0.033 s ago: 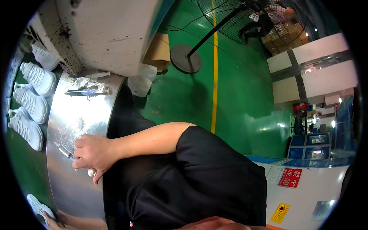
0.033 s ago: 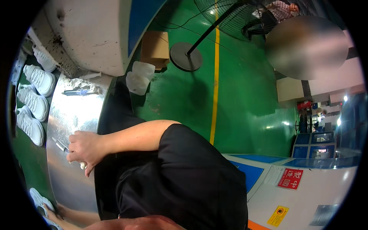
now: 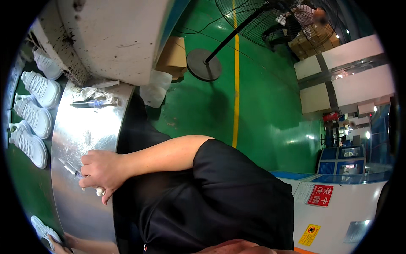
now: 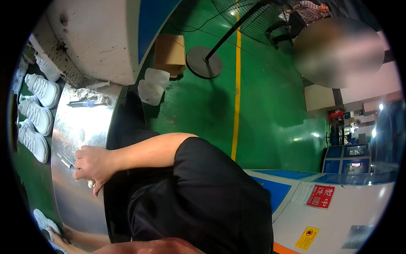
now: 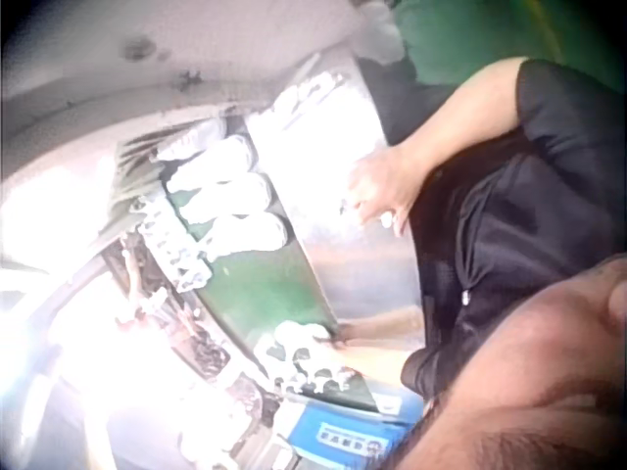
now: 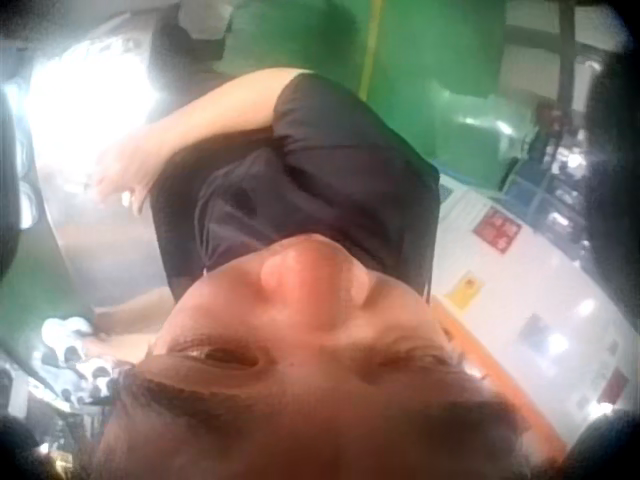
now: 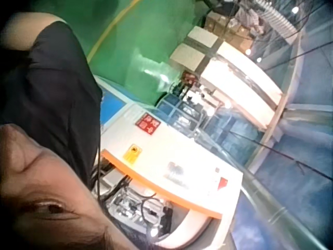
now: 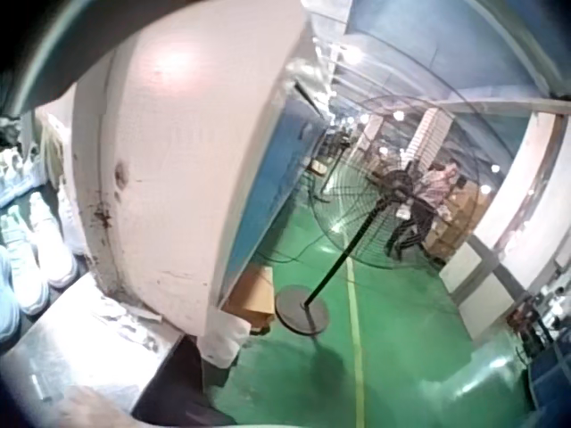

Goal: The person repeatedly picks up white sneakers from a metal workbench, inserts a syringe into the shoe's side seam, and injects a clear liquid. After each injection, the shoe is placed back on the bench. The process is repeated for multiple shoes in a factory setting.

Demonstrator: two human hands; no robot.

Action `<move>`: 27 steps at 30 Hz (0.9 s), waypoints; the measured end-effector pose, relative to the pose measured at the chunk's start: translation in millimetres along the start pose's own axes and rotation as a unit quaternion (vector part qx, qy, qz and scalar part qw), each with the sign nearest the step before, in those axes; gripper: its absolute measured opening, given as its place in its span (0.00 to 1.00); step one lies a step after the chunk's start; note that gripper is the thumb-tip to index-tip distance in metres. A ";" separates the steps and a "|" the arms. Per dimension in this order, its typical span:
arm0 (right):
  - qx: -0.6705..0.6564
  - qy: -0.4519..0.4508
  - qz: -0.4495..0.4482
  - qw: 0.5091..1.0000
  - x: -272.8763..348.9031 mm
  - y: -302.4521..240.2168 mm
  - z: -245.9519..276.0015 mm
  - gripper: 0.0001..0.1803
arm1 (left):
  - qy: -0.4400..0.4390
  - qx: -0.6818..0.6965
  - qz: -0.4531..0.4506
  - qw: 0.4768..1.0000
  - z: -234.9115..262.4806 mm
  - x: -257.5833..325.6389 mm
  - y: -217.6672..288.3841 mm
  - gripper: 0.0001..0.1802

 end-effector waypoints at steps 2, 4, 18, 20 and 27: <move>0.002 0.002 0.002 1.000 -0.1 -0.3 -0.4 0.37 | 0.018 -0.008 -0.010 1.000 5.6 5.6 16.4 0.25; -0.011 0.014 0.013 1.000 -2.4 1.0 -3.5 0.37 | 0.040 -0.036 -0.020 0.998 21.5 19.8 42.0 0.26; -0.127 -0.015 -0.052 0.990 15.0 14.4 3.9 0.40 | -0.112 0.348 0.171 0.915 44.5 111.1 44.0 0.34; -0.163 -0.059 -0.068 0.983 15.3 11.1 12.8 0.41 | -0.080 0.488 0.270 0.826 35.5 112.3 -4.4 0.32; -0.225 -0.077 -0.177 0.955 44.4 24.6 27.8 0.43 | -0.281 0.541 0.227 0.760 -60.5 25.9 -92.1 0.26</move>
Point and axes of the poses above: each hand's wrist, its own x-axis away from the middle knuckle, its own z-axis out of the back of the hand, y = z × x, the point moved 8 cm from there along -x, towards the middle knuckle, and after that the axes turned 8 degrees about -y, right-handed, at the moved point
